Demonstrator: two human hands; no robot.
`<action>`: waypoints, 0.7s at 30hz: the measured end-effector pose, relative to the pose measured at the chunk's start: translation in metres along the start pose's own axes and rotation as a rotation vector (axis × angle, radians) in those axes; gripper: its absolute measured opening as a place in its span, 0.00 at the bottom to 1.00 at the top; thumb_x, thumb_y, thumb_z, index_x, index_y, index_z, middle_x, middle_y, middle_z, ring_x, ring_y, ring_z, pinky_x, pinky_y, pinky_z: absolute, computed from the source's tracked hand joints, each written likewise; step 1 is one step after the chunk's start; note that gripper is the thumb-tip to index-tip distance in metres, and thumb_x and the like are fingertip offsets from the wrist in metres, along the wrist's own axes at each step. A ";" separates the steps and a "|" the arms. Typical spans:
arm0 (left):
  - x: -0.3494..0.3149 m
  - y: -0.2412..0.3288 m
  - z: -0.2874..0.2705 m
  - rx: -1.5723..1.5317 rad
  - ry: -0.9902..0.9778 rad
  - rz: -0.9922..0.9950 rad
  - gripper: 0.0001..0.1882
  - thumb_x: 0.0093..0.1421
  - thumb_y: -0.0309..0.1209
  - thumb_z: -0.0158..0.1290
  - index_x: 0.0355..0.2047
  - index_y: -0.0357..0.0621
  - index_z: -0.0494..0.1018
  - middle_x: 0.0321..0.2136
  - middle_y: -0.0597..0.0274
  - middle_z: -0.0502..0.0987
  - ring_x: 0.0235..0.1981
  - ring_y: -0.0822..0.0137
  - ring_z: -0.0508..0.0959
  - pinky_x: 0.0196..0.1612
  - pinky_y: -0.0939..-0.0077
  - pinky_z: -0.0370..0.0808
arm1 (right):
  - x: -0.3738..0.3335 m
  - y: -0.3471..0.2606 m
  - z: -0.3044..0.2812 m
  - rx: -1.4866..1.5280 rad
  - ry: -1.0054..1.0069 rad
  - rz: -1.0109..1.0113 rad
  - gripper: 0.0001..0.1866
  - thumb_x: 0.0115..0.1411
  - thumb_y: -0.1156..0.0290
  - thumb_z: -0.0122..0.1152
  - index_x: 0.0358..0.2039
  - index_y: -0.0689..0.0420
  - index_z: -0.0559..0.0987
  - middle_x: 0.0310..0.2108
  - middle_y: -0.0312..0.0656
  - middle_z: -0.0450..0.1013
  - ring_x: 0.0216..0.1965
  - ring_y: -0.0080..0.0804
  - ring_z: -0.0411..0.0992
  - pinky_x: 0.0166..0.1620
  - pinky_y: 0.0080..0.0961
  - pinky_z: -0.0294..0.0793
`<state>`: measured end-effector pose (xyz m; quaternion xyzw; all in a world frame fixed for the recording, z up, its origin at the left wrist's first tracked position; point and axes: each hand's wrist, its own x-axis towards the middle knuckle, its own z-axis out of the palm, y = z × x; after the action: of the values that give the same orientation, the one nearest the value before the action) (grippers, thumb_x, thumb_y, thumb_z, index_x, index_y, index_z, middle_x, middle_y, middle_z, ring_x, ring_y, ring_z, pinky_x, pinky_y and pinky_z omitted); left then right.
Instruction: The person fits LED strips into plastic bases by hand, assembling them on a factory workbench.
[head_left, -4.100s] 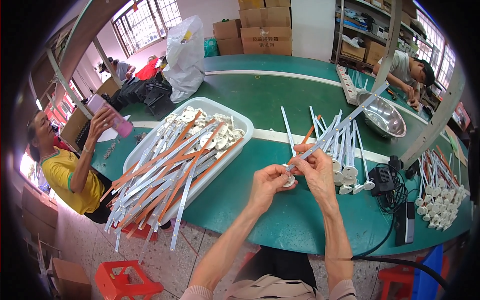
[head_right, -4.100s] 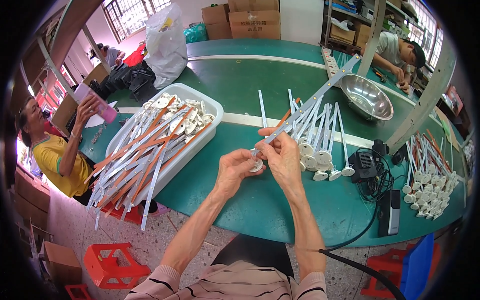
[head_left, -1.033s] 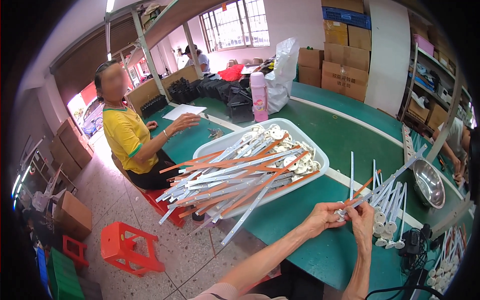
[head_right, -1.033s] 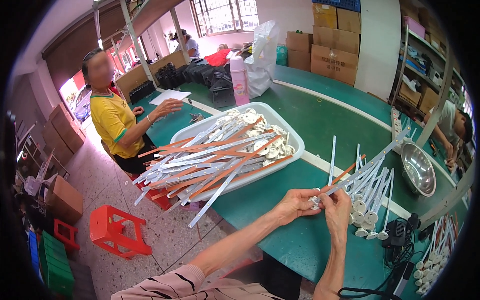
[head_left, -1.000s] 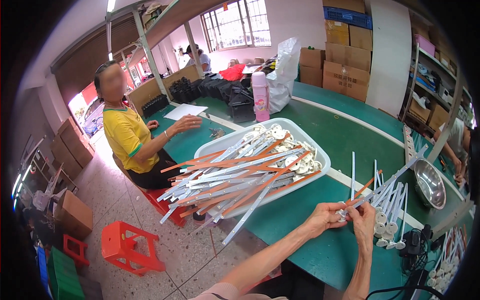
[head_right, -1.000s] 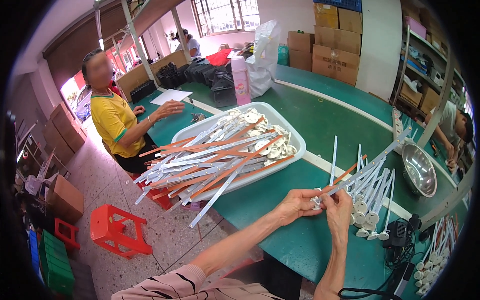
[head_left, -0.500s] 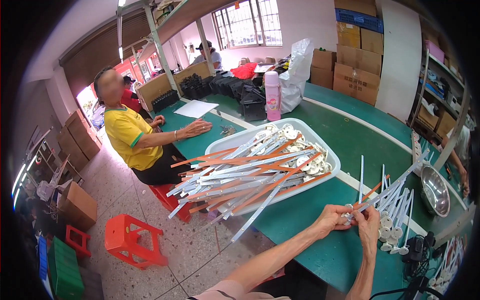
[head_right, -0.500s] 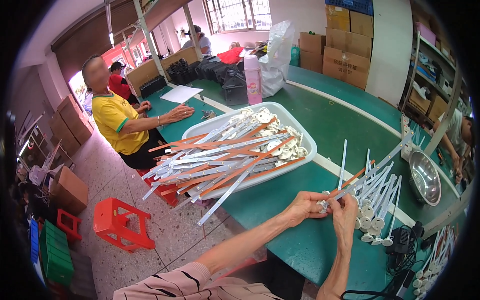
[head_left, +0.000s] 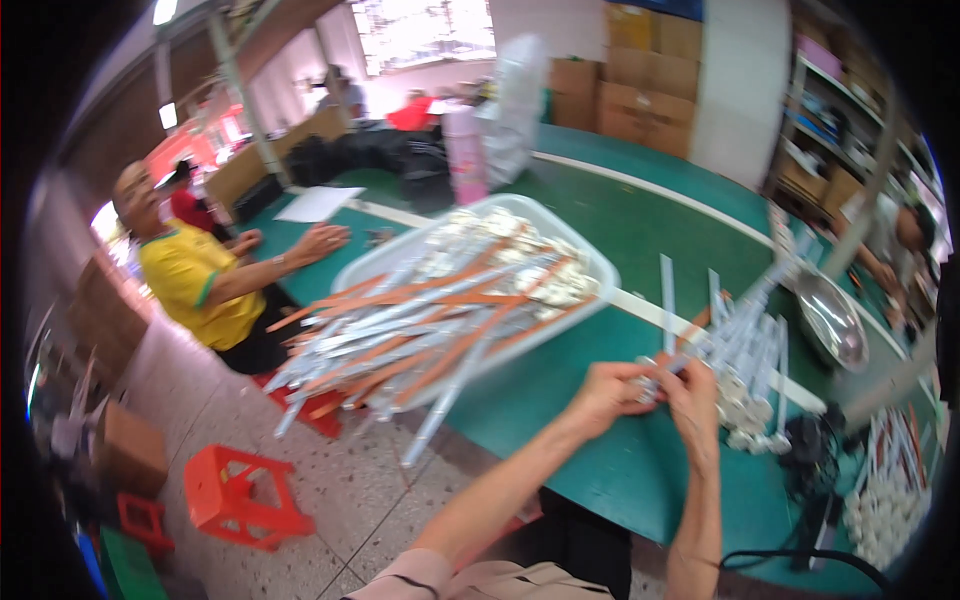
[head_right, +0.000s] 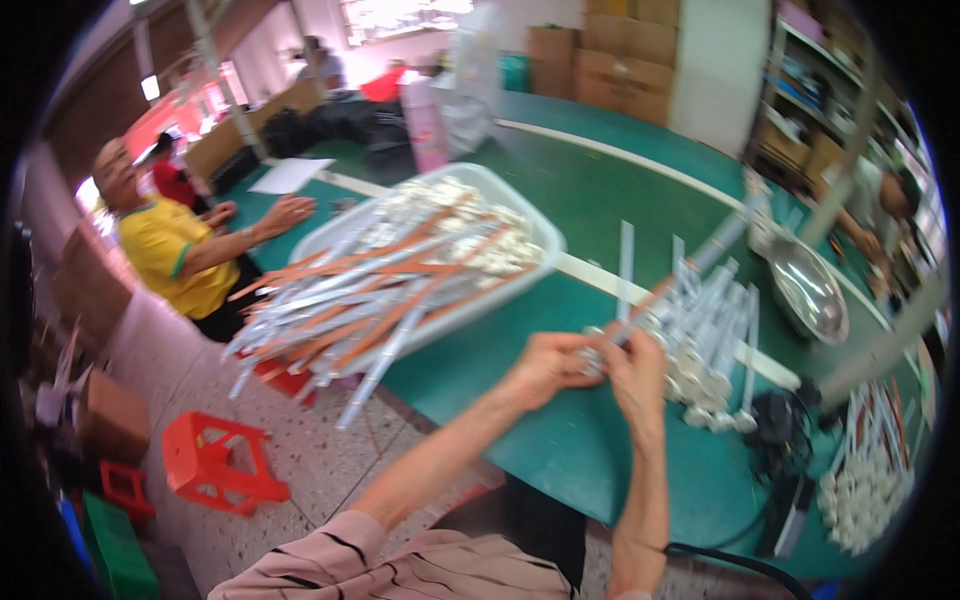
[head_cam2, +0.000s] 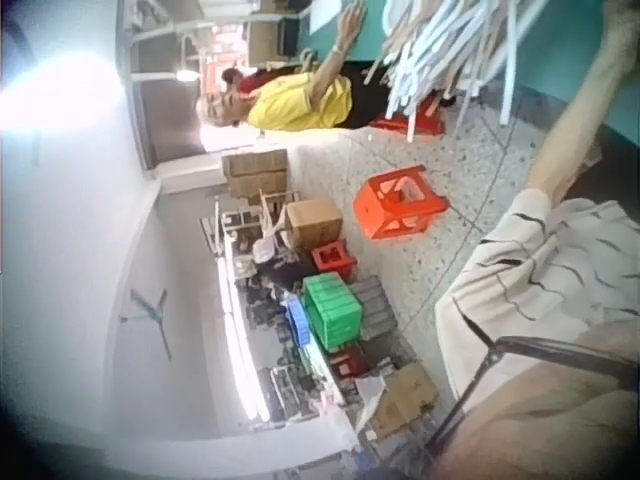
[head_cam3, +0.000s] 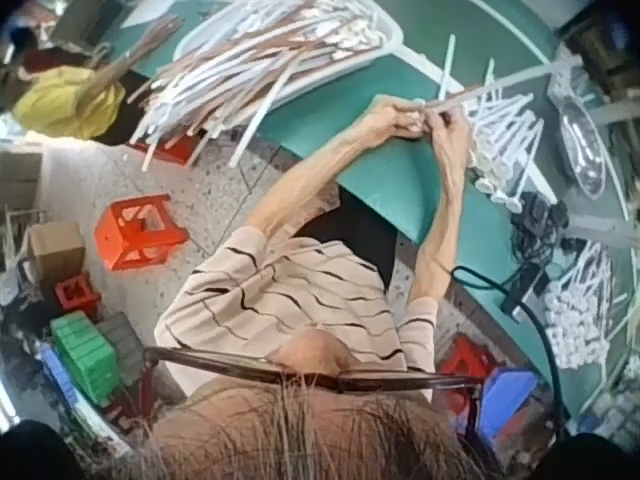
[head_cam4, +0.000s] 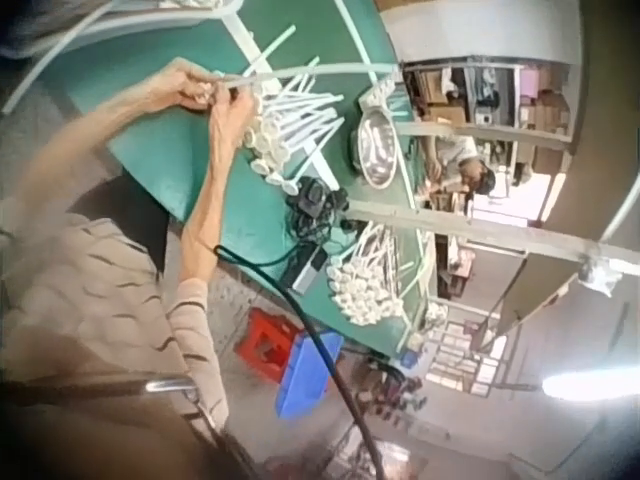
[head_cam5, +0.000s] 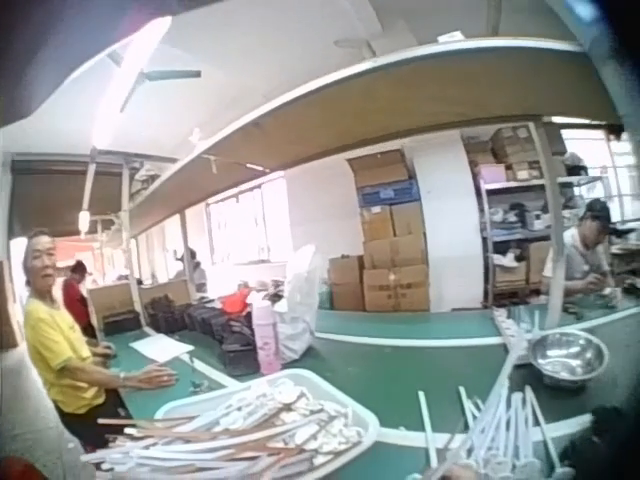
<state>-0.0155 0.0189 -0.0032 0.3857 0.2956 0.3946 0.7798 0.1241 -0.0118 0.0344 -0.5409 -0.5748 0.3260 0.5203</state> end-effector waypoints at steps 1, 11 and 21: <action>-0.001 0.001 -0.003 0.001 0.005 0.014 0.20 0.54 0.17 0.46 0.48 0.34 0.70 0.40 0.55 0.75 0.40 0.65 0.78 0.43 0.73 0.77 | 0.002 0.000 0.004 -0.028 0.009 -0.025 0.05 0.53 0.74 0.55 0.24 0.61 0.76 0.16 0.34 0.69 0.19 0.19 0.66 0.23 0.19 0.63; -0.005 0.005 0.012 0.089 0.006 -0.014 0.18 0.56 0.16 0.42 0.48 0.27 0.69 0.43 0.50 0.73 0.45 0.60 0.75 0.53 0.62 0.73 | -0.003 0.008 -0.002 -0.053 0.059 -0.036 0.06 0.51 0.79 0.54 0.30 0.65 0.76 0.20 0.43 0.73 0.22 0.28 0.71 0.26 0.25 0.69; -0.007 0.006 0.012 0.113 0.065 0.007 0.18 0.55 0.15 0.41 0.47 0.25 0.69 0.42 0.46 0.73 0.42 0.59 0.77 0.49 0.64 0.76 | -0.003 0.001 0.000 -0.045 0.081 0.021 0.05 0.51 0.79 0.54 0.29 0.65 0.75 0.19 0.42 0.73 0.21 0.26 0.71 0.26 0.25 0.68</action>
<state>-0.0120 0.0107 0.0093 0.4170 0.3410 0.3923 0.7456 0.1244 -0.0147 0.0325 -0.5713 -0.5546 0.2962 0.5275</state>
